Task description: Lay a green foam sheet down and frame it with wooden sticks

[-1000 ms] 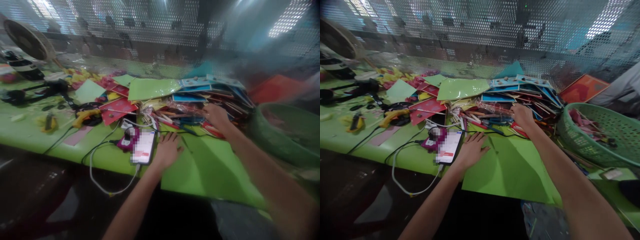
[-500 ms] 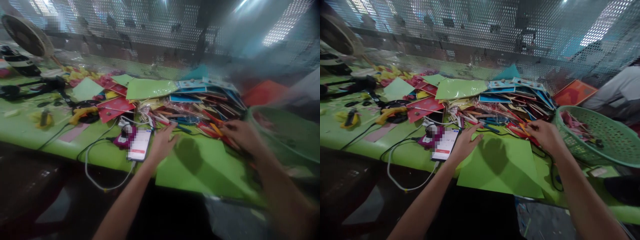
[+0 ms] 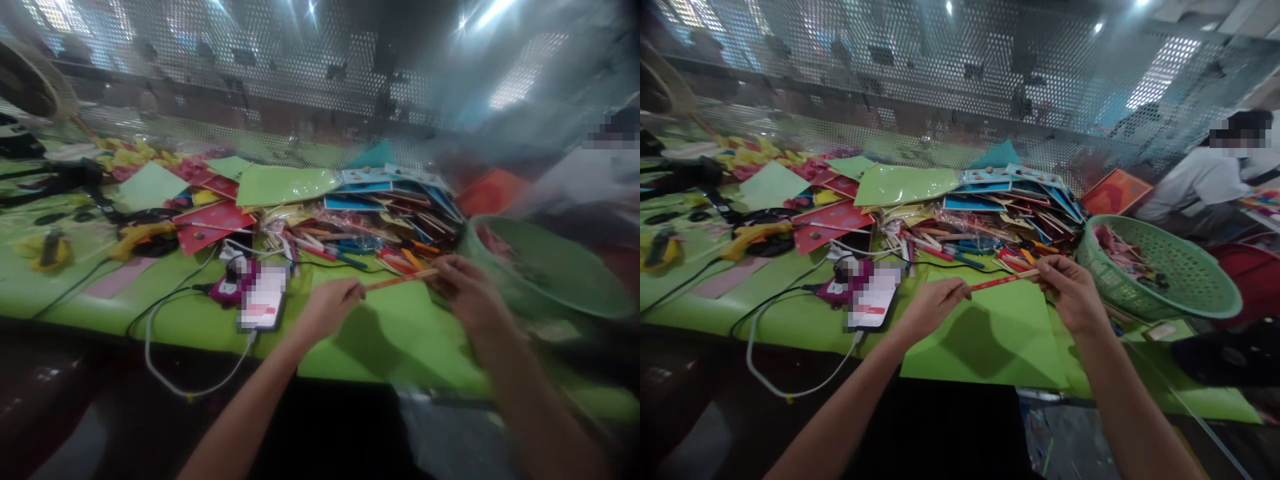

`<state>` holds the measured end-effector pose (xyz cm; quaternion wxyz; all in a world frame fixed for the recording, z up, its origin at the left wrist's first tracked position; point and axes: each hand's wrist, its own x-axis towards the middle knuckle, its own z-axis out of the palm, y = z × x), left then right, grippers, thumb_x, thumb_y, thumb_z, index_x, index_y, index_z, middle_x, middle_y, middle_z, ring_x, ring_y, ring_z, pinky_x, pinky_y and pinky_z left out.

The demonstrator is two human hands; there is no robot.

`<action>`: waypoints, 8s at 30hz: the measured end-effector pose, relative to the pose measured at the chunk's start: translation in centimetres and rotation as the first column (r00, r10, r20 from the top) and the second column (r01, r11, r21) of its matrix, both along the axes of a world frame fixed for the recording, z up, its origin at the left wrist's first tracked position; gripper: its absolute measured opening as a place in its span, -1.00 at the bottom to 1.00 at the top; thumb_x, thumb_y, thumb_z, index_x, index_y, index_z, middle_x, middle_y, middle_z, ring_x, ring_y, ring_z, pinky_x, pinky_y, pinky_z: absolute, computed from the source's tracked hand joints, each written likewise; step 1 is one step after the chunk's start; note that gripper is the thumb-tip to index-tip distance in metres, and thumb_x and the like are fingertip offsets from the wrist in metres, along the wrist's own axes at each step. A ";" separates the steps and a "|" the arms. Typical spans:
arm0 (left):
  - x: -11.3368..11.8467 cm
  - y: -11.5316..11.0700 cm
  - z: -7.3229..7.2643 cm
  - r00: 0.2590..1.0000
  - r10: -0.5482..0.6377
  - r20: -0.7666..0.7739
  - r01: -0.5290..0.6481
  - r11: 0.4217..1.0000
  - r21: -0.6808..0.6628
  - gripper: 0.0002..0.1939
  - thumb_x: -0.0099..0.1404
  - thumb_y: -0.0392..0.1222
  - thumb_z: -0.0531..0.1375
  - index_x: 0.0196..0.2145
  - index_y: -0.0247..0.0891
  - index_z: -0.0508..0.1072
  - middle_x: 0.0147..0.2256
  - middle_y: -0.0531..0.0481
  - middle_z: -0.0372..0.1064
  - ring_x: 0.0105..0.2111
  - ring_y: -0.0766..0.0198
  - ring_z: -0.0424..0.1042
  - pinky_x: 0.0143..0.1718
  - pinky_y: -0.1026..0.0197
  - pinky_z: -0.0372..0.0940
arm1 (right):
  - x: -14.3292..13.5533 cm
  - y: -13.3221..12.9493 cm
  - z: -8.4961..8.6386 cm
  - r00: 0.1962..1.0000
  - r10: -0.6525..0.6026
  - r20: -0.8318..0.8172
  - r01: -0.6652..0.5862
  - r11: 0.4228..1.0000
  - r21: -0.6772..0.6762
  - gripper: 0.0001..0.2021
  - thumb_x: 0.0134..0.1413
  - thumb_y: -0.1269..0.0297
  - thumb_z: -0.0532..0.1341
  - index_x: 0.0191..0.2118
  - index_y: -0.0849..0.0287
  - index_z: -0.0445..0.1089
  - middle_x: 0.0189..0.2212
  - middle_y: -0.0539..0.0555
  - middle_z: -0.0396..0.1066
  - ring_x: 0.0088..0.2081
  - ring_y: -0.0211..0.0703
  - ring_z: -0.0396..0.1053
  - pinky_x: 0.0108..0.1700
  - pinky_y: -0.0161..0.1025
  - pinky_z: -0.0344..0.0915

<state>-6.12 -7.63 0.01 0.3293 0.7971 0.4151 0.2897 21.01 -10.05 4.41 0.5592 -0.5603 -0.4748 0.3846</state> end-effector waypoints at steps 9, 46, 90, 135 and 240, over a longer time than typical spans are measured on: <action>1.3 -2.5 -1.2 0.963 0.154 0.222 -0.120 0.979 -0.163 -0.70 0.47 -0.05 0.05 -0.40 -0.21 0.36 -0.47 0.08 0.36 -0.44 0.28 0.31 -0.36 0.24 0.08 | -5.1 -0.2 -2.1 0.963 -0.030 -0.269 0.052 0.996 0.074 -0.61 -0.19 -0.09 0.55 -0.42 0.14 0.57 -0.58 -0.01 0.47 -0.56 -0.33 0.33 -0.52 -0.37 0.21; -23.2 -17.7 -5.5 0.769 0.172 -0.616 -0.219 0.976 -0.001 -0.52 0.32 0.13 0.22 0.16 0.08 0.55 0.09 0.00 0.58 -0.03 -0.05 0.62 0.00 0.00 0.51 | 4.3 7.2 -4.1 0.476 0.132 0.870 -0.331 0.943 0.038 -0.56 0.25 -0.19 0.21 -0.21 0.05 0.67 -0.35 0.16 0.52 -0.25 0.04 0.44 -0.18 -0.05 0.32; -4.1 -2.0 -3.7 0.833 0.161 -0.529 -0.076 0.981 0.179 -0.38 0.51 0.12 0.08 0.37 -0.24 0.24 0.39 -0.24 0.19 0.28 -0.17 0.28 0.23 -0.26 0.23 | 1.2 6.1 -8.6 0.427 0.207 0.880 -0.443 0.896 0.005 -0.69 0.32 0.07 0.19 -0.18 0.03 0.68 -0.31 0.21 0.53 -0.16 0.16 0.47 -0.10 0.03 0.38; -3.3 -0.9 -3.8 0.723 0.213 -0.658 -0.076 0.970 0.231 -0.35 0.55 0.10 0.01 0.44 -0.27 0.16 0.45 -0.16 0.08 0.29 -0.20 0.28 0.17 -0.20 0.31 | 1.6 3.2 -6.9 0.354 0.081 0.932 -0.325 0.945 0.041 -0.76 0.29 0.32 0.22 -0.07 0.16 0.64 -0.14 0.20 0.63 -0.06 0.08 0.56 0.01 0.01 0.47; -3.9 -1.2 -4.0 0.754 0.234 -0.614 -0.106 0.966 0.238 -0.37 0.54 0.11 0.02 0.42 -0.27 0.19 0.44 -0.18 0.11 0.34 -0.12 0.21 0.27 -0.17 0.21 | -1.1 8.2 -6.0 -0.149 0.066 0.987 -0.088 0.993 -0.080 -0.68 0.35 0.22 0.03 -0.20 0.18 0.53 -0.27 0.23 0.56 -0.34 -0.01 0.43 -0.39 -0.17 0.09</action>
